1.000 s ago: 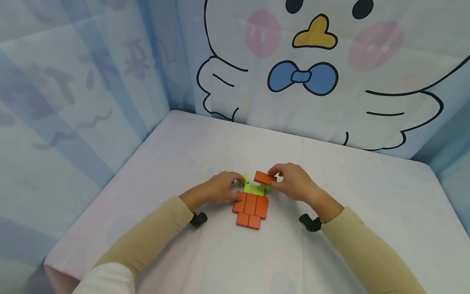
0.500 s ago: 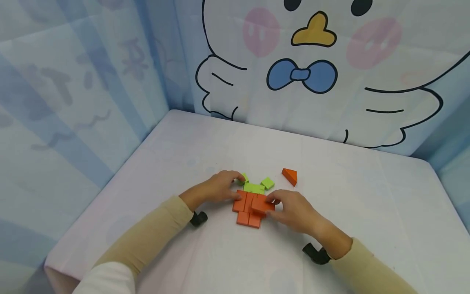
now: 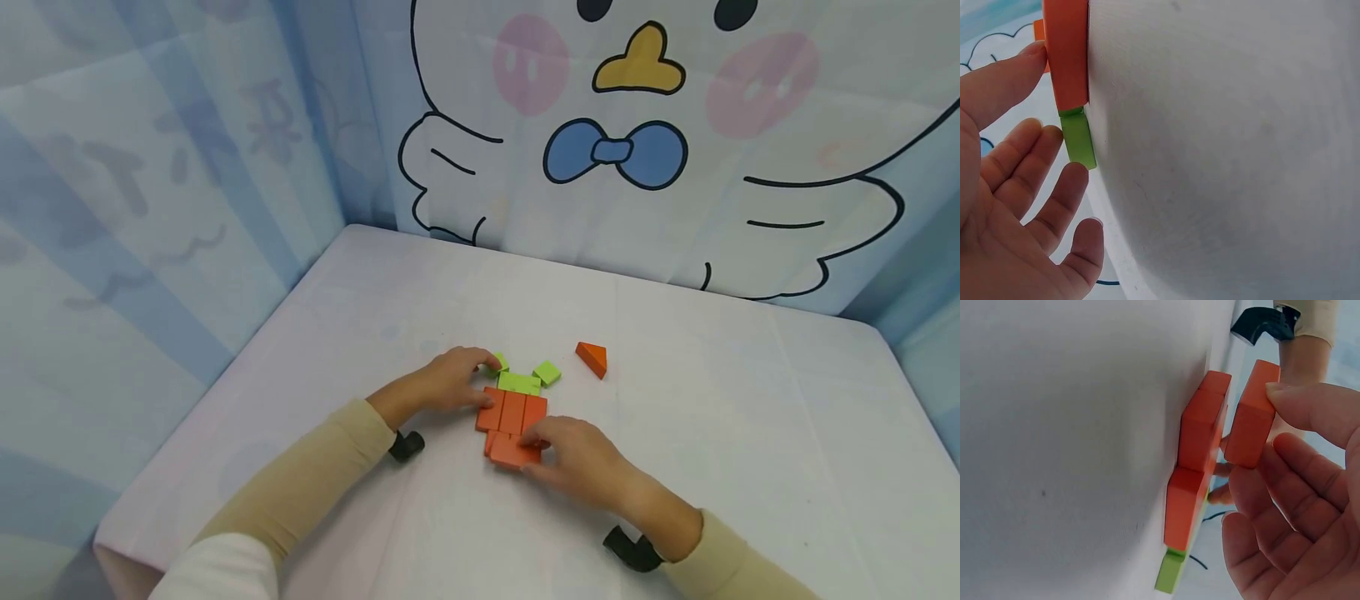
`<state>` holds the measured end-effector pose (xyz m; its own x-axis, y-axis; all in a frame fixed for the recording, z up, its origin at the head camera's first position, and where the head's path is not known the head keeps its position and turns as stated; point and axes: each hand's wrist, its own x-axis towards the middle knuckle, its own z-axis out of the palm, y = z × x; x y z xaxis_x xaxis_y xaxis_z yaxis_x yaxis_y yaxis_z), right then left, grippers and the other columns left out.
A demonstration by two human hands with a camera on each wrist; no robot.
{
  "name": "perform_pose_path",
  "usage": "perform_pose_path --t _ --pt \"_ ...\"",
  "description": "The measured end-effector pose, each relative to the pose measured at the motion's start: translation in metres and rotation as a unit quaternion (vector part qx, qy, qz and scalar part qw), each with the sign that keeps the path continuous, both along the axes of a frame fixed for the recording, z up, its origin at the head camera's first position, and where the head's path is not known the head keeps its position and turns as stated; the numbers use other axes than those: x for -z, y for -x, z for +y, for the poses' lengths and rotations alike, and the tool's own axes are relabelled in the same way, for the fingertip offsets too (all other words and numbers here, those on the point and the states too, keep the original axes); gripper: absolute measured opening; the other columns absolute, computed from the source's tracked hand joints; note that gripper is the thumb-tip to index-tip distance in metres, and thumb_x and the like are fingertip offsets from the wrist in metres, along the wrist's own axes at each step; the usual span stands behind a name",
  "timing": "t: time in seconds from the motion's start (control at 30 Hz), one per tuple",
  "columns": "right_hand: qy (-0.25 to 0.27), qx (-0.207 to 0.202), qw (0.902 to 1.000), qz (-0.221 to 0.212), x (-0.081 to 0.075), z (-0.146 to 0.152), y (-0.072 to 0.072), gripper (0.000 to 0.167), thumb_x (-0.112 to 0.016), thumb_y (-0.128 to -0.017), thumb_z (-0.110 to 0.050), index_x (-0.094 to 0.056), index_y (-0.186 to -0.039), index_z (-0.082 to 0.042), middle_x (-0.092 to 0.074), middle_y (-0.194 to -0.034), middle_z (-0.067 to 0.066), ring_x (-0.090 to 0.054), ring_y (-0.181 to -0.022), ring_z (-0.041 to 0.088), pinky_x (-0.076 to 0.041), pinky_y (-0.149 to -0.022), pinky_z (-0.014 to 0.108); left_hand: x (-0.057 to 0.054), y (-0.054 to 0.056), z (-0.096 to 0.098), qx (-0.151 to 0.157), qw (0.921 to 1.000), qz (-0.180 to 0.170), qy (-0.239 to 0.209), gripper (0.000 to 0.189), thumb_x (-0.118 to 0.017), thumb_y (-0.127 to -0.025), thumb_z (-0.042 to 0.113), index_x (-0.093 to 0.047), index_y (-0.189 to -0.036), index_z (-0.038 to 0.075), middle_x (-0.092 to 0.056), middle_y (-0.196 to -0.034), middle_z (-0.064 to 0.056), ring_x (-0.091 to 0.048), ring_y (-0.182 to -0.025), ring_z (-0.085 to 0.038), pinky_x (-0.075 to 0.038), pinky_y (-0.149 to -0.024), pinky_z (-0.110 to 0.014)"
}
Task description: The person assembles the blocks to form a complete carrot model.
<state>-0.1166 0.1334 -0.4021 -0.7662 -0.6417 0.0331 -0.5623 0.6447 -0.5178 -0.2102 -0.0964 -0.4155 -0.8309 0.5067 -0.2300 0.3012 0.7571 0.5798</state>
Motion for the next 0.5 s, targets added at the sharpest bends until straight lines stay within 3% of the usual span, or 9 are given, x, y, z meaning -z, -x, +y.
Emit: perform_pose_path --t 0.5 --pt "-0.02 -0.015 0.9995 0.018 0.0053 -0.0077 -0.0087 0.021 -0.077 -0.088 -0.017 -0.07 -0.106 -0.009 -0.068 -0.098 -0.004 -0.059 -0.088 0.012 -0.052 -0.082 0.034 -0.0008 -0.0009 -0.0002 0.002 1.0 0.0 0.0 0.051 -0.075 -0.092 0.026 -0.056 -0.137 0.011 -0.054 -0.14 -0.006 -0.051 -0.127 -0.026 -0.042 -0.105 -0.041"
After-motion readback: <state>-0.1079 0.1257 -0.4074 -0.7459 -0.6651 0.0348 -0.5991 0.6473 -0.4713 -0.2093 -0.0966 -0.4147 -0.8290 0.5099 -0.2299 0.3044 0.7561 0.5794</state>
